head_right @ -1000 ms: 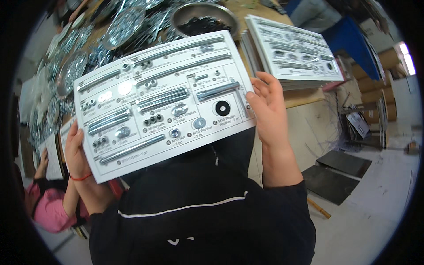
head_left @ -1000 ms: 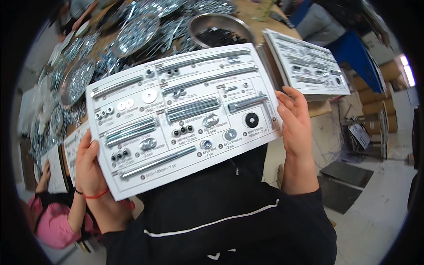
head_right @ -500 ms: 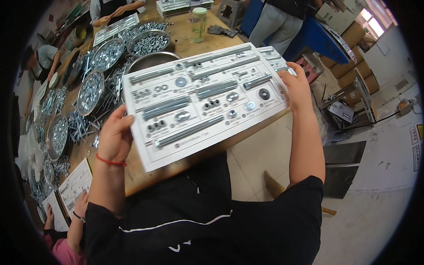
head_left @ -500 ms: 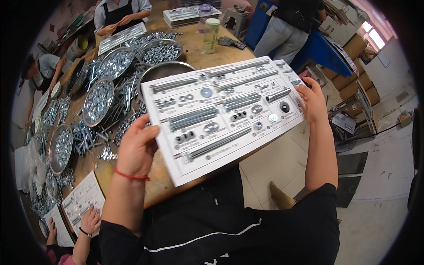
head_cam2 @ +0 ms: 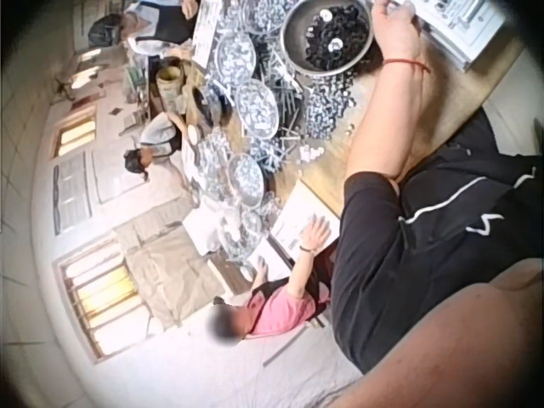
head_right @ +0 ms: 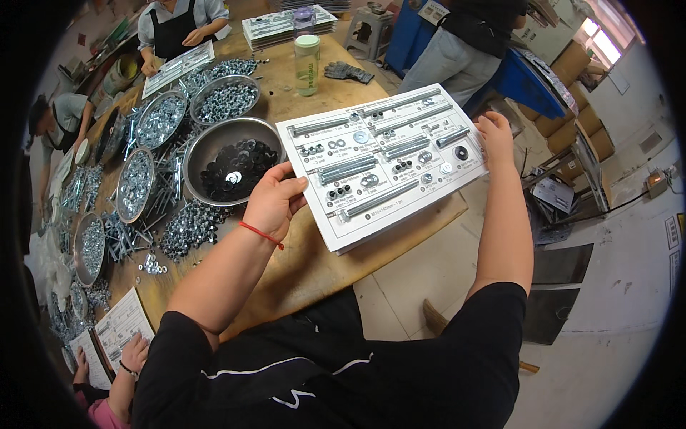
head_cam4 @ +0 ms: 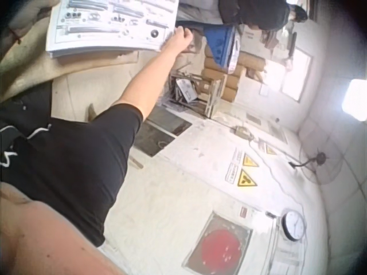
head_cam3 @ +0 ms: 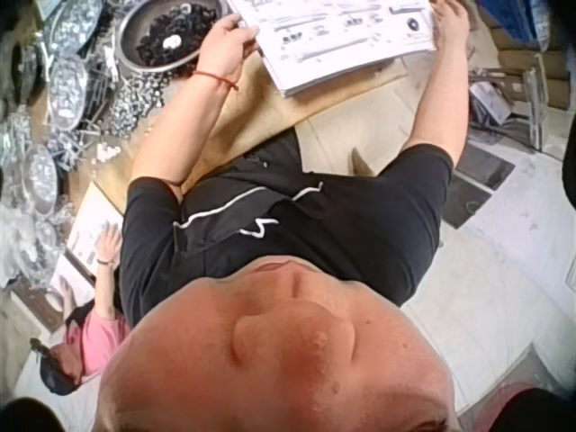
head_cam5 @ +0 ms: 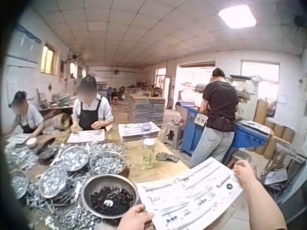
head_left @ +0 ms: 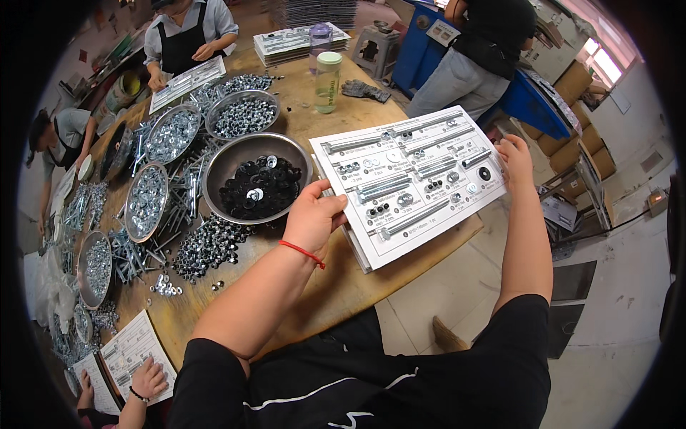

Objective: The person sorts small metal fasteners from bowls onto a printed layout sheet, placing bolts, nuts, and washers into designated spots. They repeatedly pick up the sheet to check alignment and continue filling the layout with hardware from the table.

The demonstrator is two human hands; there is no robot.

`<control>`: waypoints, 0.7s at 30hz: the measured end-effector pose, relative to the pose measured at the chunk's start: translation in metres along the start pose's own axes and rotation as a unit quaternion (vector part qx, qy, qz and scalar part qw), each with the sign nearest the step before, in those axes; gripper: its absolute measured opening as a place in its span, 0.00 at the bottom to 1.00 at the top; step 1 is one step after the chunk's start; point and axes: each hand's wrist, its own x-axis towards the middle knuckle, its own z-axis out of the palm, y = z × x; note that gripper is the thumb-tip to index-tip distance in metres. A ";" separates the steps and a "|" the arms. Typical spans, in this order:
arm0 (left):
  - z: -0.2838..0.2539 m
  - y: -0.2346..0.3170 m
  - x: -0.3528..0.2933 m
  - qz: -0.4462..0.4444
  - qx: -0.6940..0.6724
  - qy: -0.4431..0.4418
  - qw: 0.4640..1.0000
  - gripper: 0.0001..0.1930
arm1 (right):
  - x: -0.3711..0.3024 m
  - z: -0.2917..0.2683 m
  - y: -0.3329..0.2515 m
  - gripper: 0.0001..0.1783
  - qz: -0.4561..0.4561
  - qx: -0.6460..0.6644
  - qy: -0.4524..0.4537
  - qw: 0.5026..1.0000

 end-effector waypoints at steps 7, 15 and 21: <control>-0.010 -0.003 0.007 -0.013 0.057 -0.022 0.998 0.21 | -0.002 0.004 0.023 0.24 0.019 -0.001 -0.005 1.000; -0.028 0.012 0.001 0.053 0.281 0.004 0.958 0.20 | 0.009 0.003 0.047 0.23 -0.057 -0.142 0.007 0.988; -0.058 0.065 -0.115 0.683 0.282 0.050 0.672 0.07 | -0.014 0.003 0.031 0.21 -0.154 -0.216 0.064 0.962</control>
